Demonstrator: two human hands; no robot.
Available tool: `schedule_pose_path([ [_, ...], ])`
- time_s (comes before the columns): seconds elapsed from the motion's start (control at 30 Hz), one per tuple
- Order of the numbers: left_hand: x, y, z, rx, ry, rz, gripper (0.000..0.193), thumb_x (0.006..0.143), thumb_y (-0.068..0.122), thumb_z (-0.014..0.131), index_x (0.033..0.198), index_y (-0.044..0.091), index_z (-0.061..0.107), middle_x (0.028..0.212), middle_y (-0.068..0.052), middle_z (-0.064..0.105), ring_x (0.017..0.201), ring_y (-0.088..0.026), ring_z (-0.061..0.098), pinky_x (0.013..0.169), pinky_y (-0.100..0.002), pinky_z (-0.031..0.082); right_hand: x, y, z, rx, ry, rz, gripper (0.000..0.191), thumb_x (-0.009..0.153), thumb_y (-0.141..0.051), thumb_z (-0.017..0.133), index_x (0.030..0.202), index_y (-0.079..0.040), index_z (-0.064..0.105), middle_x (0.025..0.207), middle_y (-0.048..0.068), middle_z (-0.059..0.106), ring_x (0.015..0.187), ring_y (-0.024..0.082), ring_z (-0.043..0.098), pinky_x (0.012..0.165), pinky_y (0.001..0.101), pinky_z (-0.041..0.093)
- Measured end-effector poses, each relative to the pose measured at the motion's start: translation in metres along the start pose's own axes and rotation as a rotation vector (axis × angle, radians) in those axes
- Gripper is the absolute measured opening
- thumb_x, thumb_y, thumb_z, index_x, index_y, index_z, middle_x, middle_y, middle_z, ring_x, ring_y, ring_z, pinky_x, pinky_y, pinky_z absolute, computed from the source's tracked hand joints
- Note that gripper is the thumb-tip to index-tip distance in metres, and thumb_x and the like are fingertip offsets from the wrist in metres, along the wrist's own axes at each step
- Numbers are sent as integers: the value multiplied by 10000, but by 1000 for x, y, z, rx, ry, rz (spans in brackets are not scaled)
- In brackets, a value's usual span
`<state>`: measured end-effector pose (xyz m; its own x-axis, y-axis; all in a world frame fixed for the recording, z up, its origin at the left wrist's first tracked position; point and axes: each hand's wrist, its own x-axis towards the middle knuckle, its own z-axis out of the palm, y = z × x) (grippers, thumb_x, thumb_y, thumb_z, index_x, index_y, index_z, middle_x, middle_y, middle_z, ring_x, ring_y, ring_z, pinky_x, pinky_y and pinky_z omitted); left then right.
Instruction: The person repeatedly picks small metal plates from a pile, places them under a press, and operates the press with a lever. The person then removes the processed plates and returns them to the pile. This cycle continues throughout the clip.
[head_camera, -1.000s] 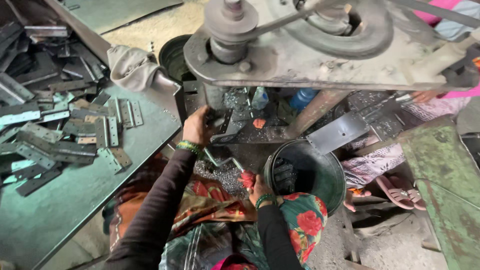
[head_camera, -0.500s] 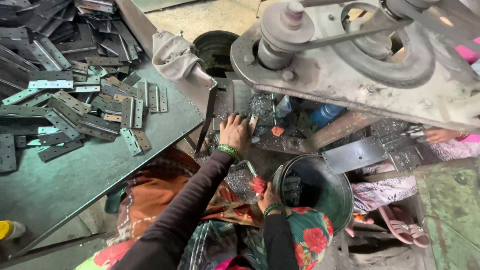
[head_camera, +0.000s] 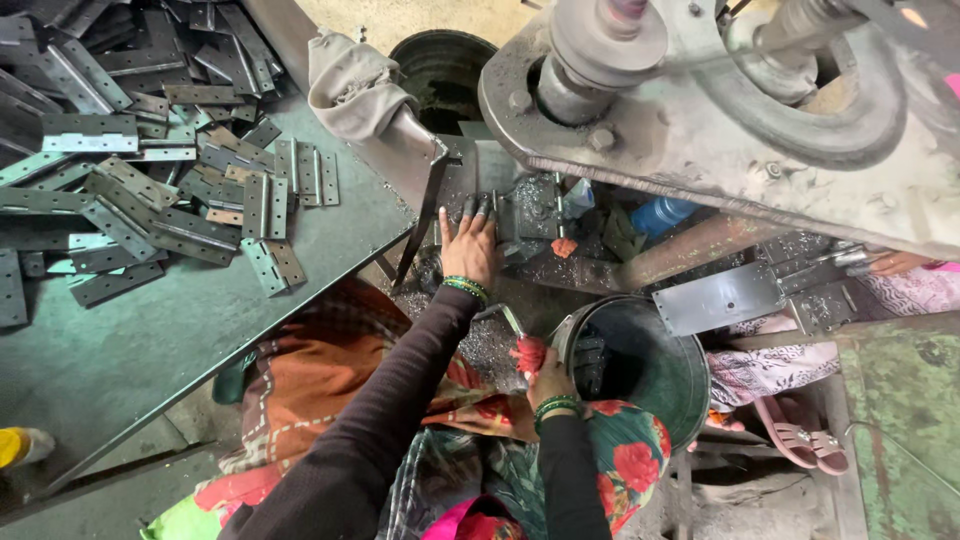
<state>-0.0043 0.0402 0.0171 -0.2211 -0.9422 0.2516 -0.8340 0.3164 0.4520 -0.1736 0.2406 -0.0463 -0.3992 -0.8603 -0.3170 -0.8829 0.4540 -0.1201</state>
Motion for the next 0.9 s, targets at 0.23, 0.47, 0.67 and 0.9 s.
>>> schedule_pose_path([
  [0.23, -6, -5, -7, -27, -66, 12, 472, 887, 320, 656, 1292, 79, 629, 1474, -94, 545, 1478, -262, 390, 1244, -659, -6, 8, 8, -12, 78, -121, -21, 664, 879, -342, 718, 1394, -147, 347, 1167, 273, 680, 1074, 475, 657, 903, 559, 516],
  [0.47, -6, -9, 4, 26, -32, 24, 515, 860, 324, 631, 1321, 95, 623, 1496, -72, 543, 1481, -279, 350, 1215, -664, 5, -10, -17, -67, -137, -87, 54, 608, 914, -348, 687, 1399, -153, 378, 1183, 237, 700, 1097, 450, 682, 906, 576, 533],
  [0.67, -10, -10, 5, 60, 4, 24, 461, 874, 268, 584, 1312, 135, 635, 1494, -50, 542, 1527, -278, 327, 1207, -688, -1, -11, -6, 1, 52, -14, 40, 620, 906, -315, 690, 1394, -148, 345, 1252, 263, 625, 1111, 489, 636, 886, 603, 512],
  [0.9, -11, -8, -2, 81, 26, 35, 430, 923, 274, 569, 1319, 123, 642, 1493, -55, 545, 1501, -281, 339, 1214, -706, -22, 2, -7, -57, -132, -84, 12, 630, 908, -346, 687, 1399, -146, 346, 1151, 236, 703, 1080, 454, 690, 928, 564, 529],
])
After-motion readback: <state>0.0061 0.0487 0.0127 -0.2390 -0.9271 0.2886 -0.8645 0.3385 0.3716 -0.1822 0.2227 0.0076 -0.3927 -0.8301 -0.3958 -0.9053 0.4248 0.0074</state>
